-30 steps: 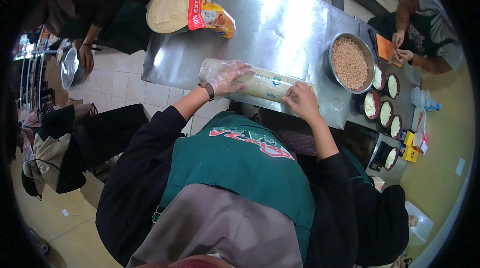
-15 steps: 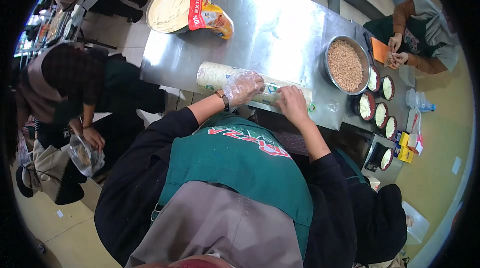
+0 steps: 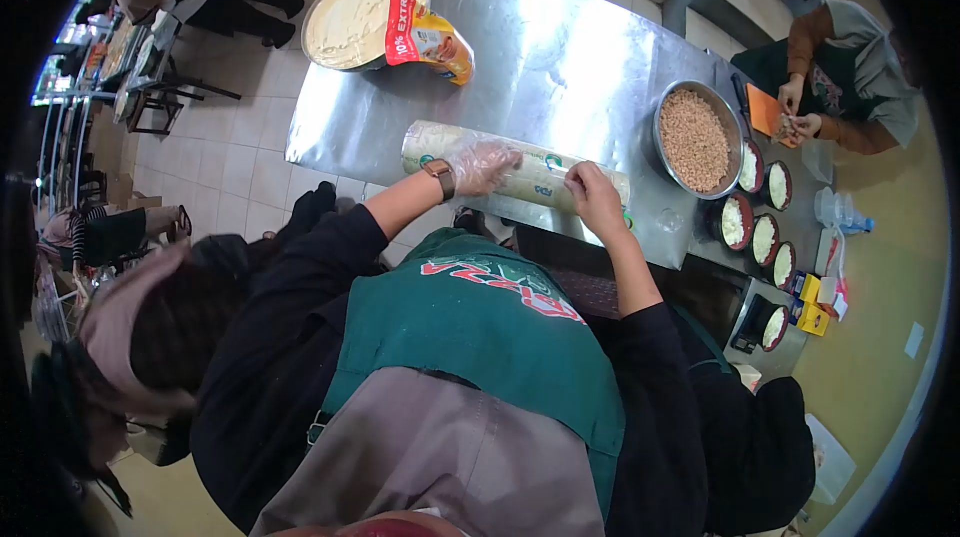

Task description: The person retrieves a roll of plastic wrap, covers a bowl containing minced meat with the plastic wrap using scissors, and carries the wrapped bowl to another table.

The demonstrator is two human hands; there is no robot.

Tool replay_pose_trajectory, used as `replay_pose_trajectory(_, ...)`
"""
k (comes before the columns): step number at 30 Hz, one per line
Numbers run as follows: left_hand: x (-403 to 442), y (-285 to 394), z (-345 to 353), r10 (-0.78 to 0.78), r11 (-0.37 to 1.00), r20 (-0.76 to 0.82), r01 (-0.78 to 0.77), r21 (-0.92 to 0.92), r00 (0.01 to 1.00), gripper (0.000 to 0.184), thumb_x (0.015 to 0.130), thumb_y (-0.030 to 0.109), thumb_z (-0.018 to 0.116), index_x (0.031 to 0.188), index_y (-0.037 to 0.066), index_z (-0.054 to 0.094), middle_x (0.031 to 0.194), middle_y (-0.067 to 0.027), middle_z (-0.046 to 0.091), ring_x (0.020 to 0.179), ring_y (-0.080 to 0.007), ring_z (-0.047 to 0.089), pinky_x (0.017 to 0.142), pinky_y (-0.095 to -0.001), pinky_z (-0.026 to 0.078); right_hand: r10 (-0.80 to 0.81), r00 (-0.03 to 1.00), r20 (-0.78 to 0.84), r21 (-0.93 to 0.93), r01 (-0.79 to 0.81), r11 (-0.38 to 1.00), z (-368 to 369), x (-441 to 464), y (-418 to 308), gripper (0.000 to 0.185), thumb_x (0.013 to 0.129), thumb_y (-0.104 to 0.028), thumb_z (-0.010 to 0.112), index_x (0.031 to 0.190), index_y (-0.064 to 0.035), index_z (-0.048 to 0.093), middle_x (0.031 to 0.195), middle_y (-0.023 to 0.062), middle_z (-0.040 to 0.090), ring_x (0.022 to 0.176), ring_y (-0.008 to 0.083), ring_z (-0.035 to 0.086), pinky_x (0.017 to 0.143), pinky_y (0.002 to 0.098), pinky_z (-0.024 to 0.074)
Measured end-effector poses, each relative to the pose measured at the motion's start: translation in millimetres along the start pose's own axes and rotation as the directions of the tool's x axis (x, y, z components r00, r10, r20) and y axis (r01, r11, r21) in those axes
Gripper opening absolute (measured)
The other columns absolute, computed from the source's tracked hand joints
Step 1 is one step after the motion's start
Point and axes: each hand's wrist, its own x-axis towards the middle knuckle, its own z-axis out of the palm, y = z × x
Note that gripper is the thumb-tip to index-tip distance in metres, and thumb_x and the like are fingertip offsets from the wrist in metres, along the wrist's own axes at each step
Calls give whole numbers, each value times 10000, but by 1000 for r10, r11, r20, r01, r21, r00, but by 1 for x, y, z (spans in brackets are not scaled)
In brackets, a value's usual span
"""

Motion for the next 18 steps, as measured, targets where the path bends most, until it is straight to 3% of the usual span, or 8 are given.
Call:
replay_pose_trajectory(1,0,-6,-7,-2,1000,-1,2,2,1000,286,788,247,623,1022,109,535,964,-144,615,925,-316,605,773,-412,486,16,1000,24,1,-16,1000,-1,0,1,97,833,-92,608,866,-26,546,848,131,572,773,309,577,682,392,450)
replay_pose_trajectory(3,-3,-10,-34,-78,979,161,45,198,984,275,796,265,612,1025,133,534,921,-129,627,905,-316,607,786,-429,478,32,998,47,7,-32,999,-2,1,0,103,836,-104,612,872,-28,553,846,129,571,766,304,577,680,388,451)
replay_pose_trajectory(5,-8,-19,-30,-60,989,113,43,141,992,269,809,304,605,1016,144,543,884,-122,637,878,-325,612,773,-439,478,5,997,78,-113,4,994,-4,3,-1,111,842,-127,611,875,-31,567,835,122,563,759,297,571,680,381,451)
replay_pose_trajectory(7,-9,-20,-27,-31,989,-45,25,-143,999,269,818,336,607,1006,150,560,871,-110,638,854,-318,618,753,-432,480,1,998,63,-121,7,993,-3,6,1,115,844,-136,609,873,-31,569,833,121,558,758,295,569,679,380,450)
replay_pose_trajectory(11,-9,-24,-33,-26,979,-75,10,-204,997,307,824,367,608,1044,162,550,863,-105,637,849,-312,619,738,-432,477,4,999,48,-100,0,995,-1,10,10,122,851,-146,602,868,-30,569,833,117,548,762,285,564,679,375,446)
replay_pose_trajectory(13,-11,-28,-59,-82,972,235,25,235,969,361,818,355,618,1110,173,506,867,-111,631,870,-315,613,759,-443,468,20,998,60,-90,-14,996,-3,12,9,125,852,-147,603,867,-28,567,832,115,545,759,282,563,677,372,446)
replay_pose_trajectory(17,-24,-31,-56,-112,993,118,114,-6,987,411,828,335,623,1164,169,455,852,-143,619,858,-333,610,764,-453,466,16,998,58,-77,-11,997,-1,12,11,125,851,-142,604,860,-25,560,821,109,538,748,272,560,674,363,446)
replay_pose_trajectory(18,-22,-36,-43,-59,957,67,75,-280,996,416,832,316,625,1174,162,447,867,-160,615,862,-338,608,759,-451,468,17,998,56,-75,-13,997,-1,13,9,125,851,-142,604,860,-25,560,821,109,538,748,272,560,674,363,446)
